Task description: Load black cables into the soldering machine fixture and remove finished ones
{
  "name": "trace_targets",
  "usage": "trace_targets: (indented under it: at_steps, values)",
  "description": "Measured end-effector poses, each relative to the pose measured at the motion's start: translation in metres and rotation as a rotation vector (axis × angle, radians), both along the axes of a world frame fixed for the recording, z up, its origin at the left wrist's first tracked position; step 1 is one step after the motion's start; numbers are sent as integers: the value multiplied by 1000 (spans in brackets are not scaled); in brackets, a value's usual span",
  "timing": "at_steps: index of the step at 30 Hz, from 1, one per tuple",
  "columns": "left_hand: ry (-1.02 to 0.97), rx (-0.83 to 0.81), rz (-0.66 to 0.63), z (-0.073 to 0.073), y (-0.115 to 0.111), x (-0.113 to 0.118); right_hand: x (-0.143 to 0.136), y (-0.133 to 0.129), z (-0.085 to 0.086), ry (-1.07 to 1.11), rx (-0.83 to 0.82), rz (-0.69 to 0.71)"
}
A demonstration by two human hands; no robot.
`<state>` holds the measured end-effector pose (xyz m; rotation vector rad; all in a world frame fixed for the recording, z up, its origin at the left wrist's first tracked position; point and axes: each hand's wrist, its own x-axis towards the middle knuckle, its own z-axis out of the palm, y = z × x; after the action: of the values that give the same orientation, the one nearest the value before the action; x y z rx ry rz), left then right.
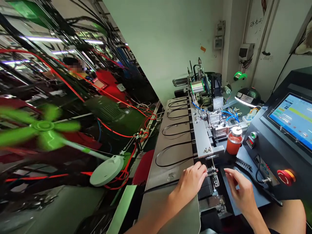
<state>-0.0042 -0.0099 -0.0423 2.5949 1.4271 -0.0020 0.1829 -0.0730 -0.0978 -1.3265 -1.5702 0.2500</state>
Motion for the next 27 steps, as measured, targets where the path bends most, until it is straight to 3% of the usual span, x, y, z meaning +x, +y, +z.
trace_targets:
  at_steps: [5, 17, 27]
  values:
    - [8, -8, 43, 6, -1, 1, -1, -8, 12, 64, -19, 15]
    - [64, -87, 60, 21, 0, -10, 7, -19, 14, 46, -49, 20]
    - [29, -19, -5, 24, -1, -9, 17, -30, 23, -7, -49, -27]
